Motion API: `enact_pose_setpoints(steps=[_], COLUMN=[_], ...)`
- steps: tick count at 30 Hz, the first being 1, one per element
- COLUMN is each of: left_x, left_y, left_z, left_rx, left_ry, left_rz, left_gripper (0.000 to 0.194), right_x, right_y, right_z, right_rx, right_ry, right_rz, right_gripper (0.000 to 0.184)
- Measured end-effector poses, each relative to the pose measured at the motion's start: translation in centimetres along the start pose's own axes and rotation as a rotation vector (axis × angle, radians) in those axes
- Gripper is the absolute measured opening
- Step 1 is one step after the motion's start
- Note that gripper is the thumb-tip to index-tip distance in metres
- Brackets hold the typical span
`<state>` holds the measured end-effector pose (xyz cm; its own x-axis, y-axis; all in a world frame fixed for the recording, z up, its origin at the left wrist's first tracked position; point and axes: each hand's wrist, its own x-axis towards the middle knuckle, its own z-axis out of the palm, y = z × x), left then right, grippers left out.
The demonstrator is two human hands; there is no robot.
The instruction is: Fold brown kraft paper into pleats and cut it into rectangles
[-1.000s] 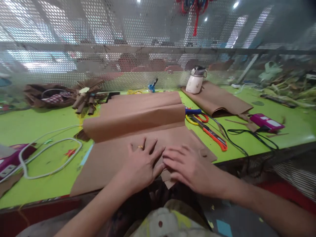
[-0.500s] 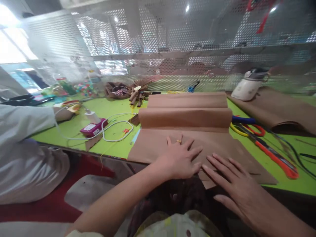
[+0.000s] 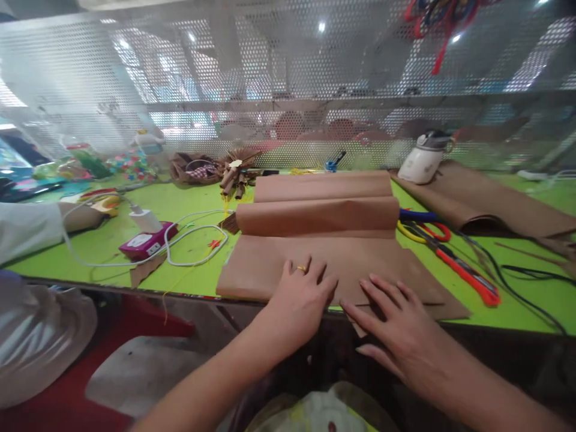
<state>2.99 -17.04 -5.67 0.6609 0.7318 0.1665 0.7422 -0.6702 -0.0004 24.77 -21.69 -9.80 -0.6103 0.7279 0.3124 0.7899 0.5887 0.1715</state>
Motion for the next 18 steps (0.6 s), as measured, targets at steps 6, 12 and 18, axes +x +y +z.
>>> enact_pose_setpoints(steps=[6,12,18], left_x=[-3.2,-6.6,-9.4], left_y=[1.3,-0.9,-3.2], left_z=[1.0,1.2,1.0], left_rx=[-0.036,0.145,0.247], left_ry=[0.083,0.121,0.221], left_rz=[-0.039,0.039,0.009], left_gripper=[0.038,0.058,0.067], right_x=[0.4,-0.1,-3.7], right_y=[-0.4,0.1,2.1], right_z=[-0.9,-1.7,-1.2], right_rx=[0.051,0.066,0.042], right_ry=[-0.039,-0.105,-0.047], right_rz=[0.053,0.059,0.088], right_gripper=[0.06,0.063,0.068])
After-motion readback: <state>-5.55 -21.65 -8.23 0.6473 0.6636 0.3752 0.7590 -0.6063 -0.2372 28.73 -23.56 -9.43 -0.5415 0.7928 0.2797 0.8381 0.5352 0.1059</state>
